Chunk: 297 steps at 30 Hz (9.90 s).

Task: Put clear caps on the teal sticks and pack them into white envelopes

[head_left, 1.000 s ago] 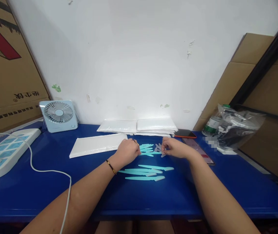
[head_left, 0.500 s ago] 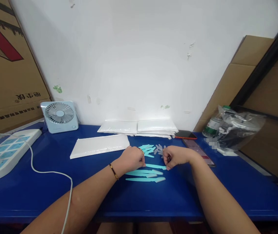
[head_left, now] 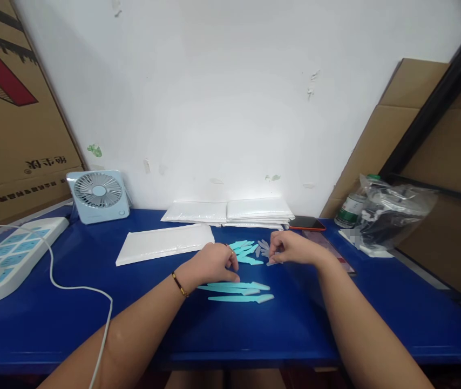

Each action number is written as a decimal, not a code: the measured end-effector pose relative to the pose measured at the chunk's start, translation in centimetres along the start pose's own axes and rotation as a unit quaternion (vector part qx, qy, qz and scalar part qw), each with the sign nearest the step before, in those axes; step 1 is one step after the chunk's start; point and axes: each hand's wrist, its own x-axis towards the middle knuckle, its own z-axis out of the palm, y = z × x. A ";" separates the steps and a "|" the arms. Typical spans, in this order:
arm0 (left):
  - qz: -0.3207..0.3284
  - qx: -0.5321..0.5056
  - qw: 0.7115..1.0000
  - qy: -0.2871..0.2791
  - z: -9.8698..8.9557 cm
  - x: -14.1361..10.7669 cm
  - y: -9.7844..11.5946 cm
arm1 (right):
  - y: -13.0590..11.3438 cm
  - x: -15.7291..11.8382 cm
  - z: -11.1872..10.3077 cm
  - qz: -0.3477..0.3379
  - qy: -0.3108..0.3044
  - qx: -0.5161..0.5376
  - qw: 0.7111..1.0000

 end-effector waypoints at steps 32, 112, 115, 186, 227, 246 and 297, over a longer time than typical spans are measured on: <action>-0.016 0.110 0.991 0.073 1.8 1.5 -0.3 | -1.4 1.3 2.2 -0.057 -0.029 0.015 0.998; -0.077 -0.201 0.959 0.186 -0.2 1.4 -2.8 | -2.1 2.1 2.3 -0.011 0.287 0.454 0.843; -0.073 -0.200 0.960 0.183 -0.2 1.4 -2.6 | -2.3 2.2 2.6 -0.016 0.274 0.449 0.851; -0.046 -0.243 0.963 0.106 3.1 3.0 -2.9 | -0.5 2.3 3.2 -0.019 0.102 0.223 0.969; -0.015 -0.014 0.995 0.096 2.1 2.2 -2.1 | 0.2 0.6 0.5 -0.007 0.074 0.145 0.987; -0.014 -0.002 0.981 0.191 1.6 2.0 -2.3 | 1.0 1.9 1.7 0.008 0.194 0.080 0.978; -0.035 -0.158 0.981 0.108 1.5 2.4 -3.0 | 0.4 2.0 2.1 -0.044 0.162 0.263 0.950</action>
